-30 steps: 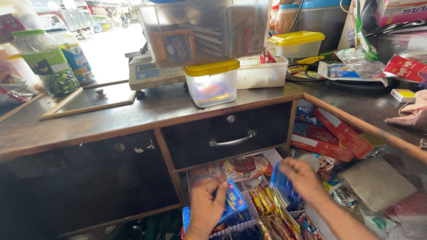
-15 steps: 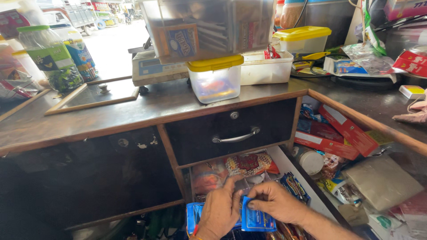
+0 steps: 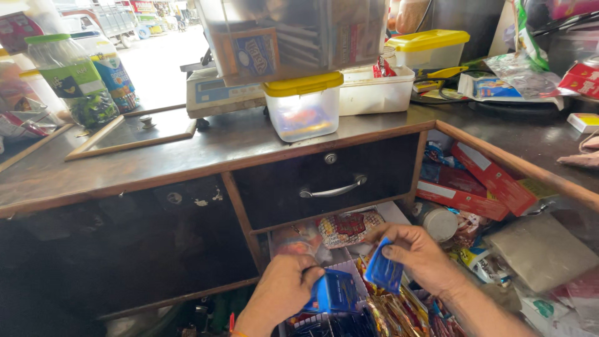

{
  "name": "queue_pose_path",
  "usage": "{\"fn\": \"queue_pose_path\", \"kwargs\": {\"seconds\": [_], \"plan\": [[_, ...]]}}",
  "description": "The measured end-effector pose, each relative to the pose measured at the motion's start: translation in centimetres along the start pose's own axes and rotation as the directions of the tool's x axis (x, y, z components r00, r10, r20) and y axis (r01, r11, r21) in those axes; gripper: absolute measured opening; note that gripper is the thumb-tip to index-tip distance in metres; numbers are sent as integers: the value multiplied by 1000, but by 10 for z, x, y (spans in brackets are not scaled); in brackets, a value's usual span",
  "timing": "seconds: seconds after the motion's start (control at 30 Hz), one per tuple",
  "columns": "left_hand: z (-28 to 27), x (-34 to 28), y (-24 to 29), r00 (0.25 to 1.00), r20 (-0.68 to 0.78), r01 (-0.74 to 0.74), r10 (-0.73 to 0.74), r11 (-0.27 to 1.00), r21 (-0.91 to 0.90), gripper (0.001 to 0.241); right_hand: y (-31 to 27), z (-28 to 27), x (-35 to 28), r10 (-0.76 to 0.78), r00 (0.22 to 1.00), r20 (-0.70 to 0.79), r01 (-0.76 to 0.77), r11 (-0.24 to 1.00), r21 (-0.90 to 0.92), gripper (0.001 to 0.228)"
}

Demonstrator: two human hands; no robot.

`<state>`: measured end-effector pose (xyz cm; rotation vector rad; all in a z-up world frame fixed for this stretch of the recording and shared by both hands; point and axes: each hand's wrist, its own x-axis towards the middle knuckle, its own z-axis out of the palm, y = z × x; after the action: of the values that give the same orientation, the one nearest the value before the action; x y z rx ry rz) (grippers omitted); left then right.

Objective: The person organizes various snacks and food items in a drawer by hand, moving packets and boxes between compartments.

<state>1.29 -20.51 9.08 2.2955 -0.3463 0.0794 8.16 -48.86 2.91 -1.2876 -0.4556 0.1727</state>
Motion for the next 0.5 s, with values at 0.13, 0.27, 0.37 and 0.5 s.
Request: {"fn": "queue_pose_path", "kwargs": {"seconds": [0.13,0.27,0.37,0.5], "plan": [[12,11,22,966,14,-258,258,963,77,17,-14,16,-7,-147,924,353,145,989,34,15],[30,18,26,979,96,-167,179,978,-124,17,-4,9,-11,170,950,264,-118,972,-202,14],[40,18,9,957,291,59,-9,985,-164,24,3,3,-10,248,879,408,-172,961,-214,15],[31,16,-7,924,382,165,-5,907,-387,19,-4,14,-8,237,893,382,-141,954,-263,22]]}}
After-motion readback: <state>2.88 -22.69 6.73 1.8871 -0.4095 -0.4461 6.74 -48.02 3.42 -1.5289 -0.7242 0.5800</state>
